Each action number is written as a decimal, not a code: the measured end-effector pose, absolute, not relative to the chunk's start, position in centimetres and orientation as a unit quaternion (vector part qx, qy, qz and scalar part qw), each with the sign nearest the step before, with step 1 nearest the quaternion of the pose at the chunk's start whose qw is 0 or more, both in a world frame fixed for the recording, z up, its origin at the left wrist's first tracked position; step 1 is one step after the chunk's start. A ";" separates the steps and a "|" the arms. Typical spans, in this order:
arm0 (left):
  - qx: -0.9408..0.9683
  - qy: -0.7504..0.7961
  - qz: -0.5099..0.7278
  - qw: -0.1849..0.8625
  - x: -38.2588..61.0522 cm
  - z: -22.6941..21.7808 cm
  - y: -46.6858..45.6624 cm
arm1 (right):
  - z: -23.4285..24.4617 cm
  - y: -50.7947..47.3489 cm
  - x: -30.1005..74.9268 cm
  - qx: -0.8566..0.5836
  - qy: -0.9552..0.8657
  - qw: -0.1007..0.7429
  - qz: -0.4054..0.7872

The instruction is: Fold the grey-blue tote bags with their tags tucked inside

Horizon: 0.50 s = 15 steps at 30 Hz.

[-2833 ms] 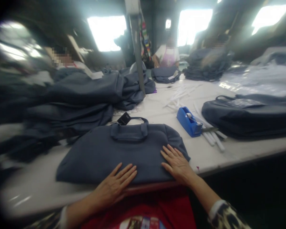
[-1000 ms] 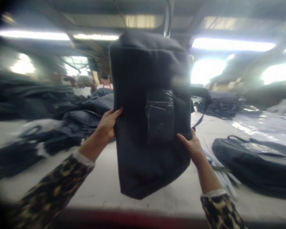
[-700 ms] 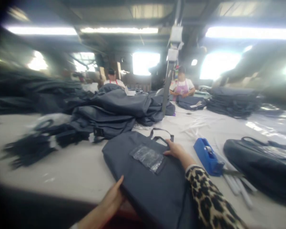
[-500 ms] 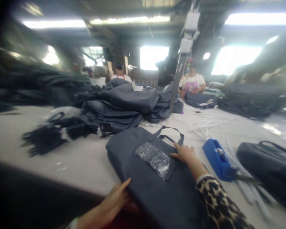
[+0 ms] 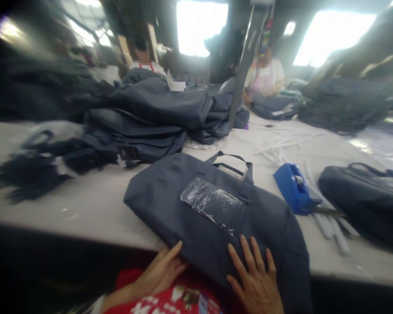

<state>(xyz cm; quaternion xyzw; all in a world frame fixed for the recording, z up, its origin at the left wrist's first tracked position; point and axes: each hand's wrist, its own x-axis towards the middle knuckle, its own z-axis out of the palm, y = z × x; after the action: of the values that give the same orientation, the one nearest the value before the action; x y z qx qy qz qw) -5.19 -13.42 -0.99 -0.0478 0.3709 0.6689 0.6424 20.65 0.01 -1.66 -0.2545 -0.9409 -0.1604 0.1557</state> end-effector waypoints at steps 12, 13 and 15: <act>0.477 0.520 0.311 0.637 -9.3 2.9 -19.9 | 0.0 2.5 21.4 -0.126 -0.979 0.103 -0.127; 0.579 0.517 0.273 0.567 -10.2 4.5 -19.4 | -0.2 2.4 21.4 -0.126 -0.978 0.108 -0.127; 0.726 0.523 0.226 0.384 -11.9 6.7 -17.7 | -0.4 2.3 21.4 -0.124 -0.976 0.121 -0.133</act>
<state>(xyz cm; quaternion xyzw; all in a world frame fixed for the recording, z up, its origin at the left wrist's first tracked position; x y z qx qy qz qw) -11.86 -17.71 6.73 0.7263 0.5232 0.2261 0.3843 21.36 2.33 -0.38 -0.1237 -0.9758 -0.1333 0.1213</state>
